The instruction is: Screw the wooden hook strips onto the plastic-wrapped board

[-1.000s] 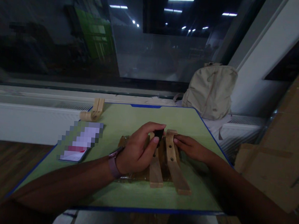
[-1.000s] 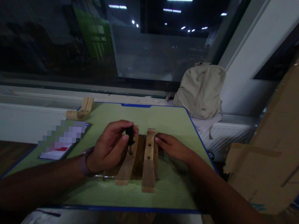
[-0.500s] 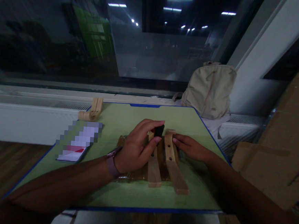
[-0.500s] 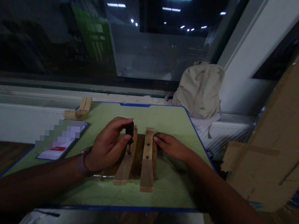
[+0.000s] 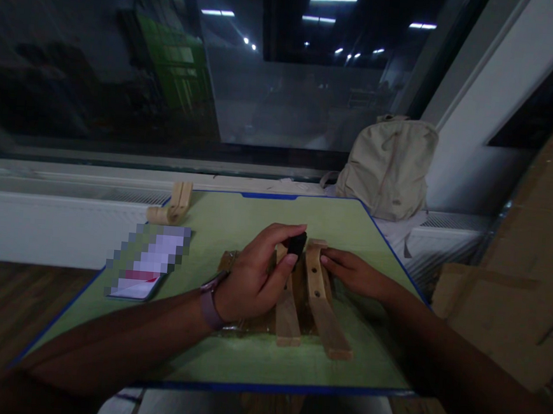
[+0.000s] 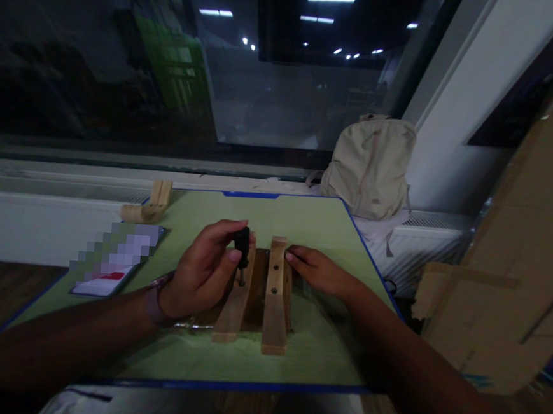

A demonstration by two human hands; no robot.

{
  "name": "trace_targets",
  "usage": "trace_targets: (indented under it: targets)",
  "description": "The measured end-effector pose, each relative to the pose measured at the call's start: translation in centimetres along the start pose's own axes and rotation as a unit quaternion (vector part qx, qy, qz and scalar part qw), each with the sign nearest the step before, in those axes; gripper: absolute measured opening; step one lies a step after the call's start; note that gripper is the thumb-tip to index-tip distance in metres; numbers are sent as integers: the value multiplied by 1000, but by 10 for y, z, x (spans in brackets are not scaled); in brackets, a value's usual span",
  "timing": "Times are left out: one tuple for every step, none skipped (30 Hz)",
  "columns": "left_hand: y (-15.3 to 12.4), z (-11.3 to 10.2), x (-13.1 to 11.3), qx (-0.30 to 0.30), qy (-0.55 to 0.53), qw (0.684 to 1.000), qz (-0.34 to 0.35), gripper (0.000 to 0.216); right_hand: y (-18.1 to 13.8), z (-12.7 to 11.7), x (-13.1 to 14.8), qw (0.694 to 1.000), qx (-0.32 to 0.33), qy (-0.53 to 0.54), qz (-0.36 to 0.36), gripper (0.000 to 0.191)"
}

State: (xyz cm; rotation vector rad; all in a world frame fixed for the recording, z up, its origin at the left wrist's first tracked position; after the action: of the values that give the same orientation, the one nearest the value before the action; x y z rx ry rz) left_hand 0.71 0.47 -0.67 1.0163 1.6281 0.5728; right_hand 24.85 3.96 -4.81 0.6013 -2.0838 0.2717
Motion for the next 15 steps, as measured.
trace_targets:
  targets:
    - [0, 0, 1, 2, -1, 1000, 3, 47, 0, 0, -1, 1000, 0, -3, 2, 52]
    - [-1, 0, 1, 2, -2, 1000, 5, 49, 0, 0, -2, 1000, 1, -5, 2, 53]
    - [-1, -1, 2, -2, -2, 1000, 7, 50, 0, 0, -3, 1000, 1, -7, 3, 54]
    - [-2, -1, 3, -10, 1, 1000, 7, 50, 0, 0, -3, 1000, -1, -8, 2, 54]
    - [-2, -1, 3, -17, 4, 1000, 3, 49, 0, -1, -3, 1000, -3, -8, 0, 55]
    - [-2, -1, 3, -23, 8, 1000, -3, 46, 0, -1, -3, 1000, -7, -6, -1, 55]
    - [-2, -2, 3, -26, 11, 1000, -6, 43, 0, -1, -3, 1000, -9, -4, -1, 55]
    - [-1, -2, 2, -25, 15, 1000, -4, 41, 0, -1, -2, 1000, -11, -3, -1, 55]
    - [0, -2, 1, -21, 21, 1000, 4, 40, 0, -1, -2, 1000, -12, -4, -1, 53]
    - [2, -3, 0, -19, 28, 999, 17, 39, 0, -1, -1, 1000, -10, -5, -1, 52]
    - [3, -3, -2, -19, 37, 999, 31, 38, 0, -1, -1, 1000, -8, -8, -1, 51]
    - [5, -4, -3, -21, 47, 998, 44, 37, 0, -1, -1, 1000, -7, -11, 0, 50]
    - [6, -5, -3, -23, 55, 997, 51, 36, 0, -1, -1, 1000, -5, -14, 1, 49]
    - [7, -5, -4, -25, 59, 997, 52, 37, -1, -1, -2, 1000, -3, -16, 1, 48]
    - [7, -5, -3, -27, 60, 997, 50, 37, -1, -1, -2, 1000, -3, -16, 0, 48]
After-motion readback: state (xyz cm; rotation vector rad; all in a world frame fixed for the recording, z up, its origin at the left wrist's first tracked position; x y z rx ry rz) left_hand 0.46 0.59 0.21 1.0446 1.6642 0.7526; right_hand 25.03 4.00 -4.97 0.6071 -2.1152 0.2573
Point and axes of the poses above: each hand's wrist, its own y-axis towards the middle knuckle, its own z-axis out of the palm, x = y × z, the point moved 1 cm from there along y, towards the middle knuckle
